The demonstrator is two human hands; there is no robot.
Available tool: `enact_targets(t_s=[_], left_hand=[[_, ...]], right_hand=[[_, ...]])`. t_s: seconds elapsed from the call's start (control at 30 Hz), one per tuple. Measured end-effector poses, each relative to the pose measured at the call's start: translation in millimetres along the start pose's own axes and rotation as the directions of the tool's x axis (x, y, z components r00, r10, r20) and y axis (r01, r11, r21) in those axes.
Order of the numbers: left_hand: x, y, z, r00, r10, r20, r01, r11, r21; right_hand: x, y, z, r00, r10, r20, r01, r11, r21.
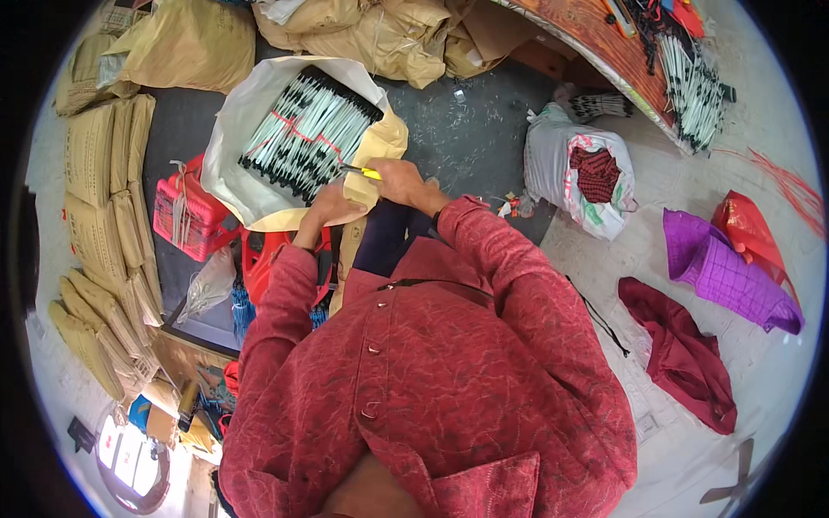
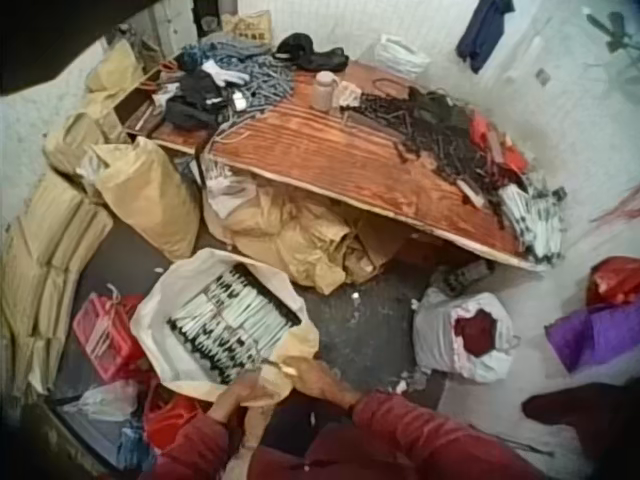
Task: Organize bundles of wire harnesses and pack them into a plastic liner inside a large paper sack.
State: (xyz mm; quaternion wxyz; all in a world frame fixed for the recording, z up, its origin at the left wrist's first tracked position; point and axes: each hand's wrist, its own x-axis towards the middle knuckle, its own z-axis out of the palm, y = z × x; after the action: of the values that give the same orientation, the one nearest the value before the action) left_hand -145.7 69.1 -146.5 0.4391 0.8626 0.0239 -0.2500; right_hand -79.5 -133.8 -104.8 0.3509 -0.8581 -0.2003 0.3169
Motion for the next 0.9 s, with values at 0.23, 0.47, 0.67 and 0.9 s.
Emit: enact_targets(t_s=[0.23,0.47,0.67,0.9], left_hand=[[-8.2,-34.7,11.7,0.858,-0.276,0.434,0.495,0.670,-0.553],[-26.7,-31.4,17.5,0.917,-0.178,0.358,0.398,0.490,-0.775],[-15.3,-27.1,10.3,0.924,-0.205,0.323,0.381,0.574,-0.725],[-22.7,3.2,-7.5,0.962,-0.111,0.250,0.255,0.693,-0.674]], right_hand=[[-6.5,-2.1,5.8,0.995,0.096,-0.029,-0.096,0.995,0.002],[2.3,-3.8,19.1,0.992,0.123,-0.040,-0.124,0.992,-0.018],[20.5,-9.1,-10.0,0.983,0.143,0.116,-0.143,0.990,-0.014],[83.1,-73.9,-72.9,0.985,-0.079,0.151,0.093,0.991,-0.093]])
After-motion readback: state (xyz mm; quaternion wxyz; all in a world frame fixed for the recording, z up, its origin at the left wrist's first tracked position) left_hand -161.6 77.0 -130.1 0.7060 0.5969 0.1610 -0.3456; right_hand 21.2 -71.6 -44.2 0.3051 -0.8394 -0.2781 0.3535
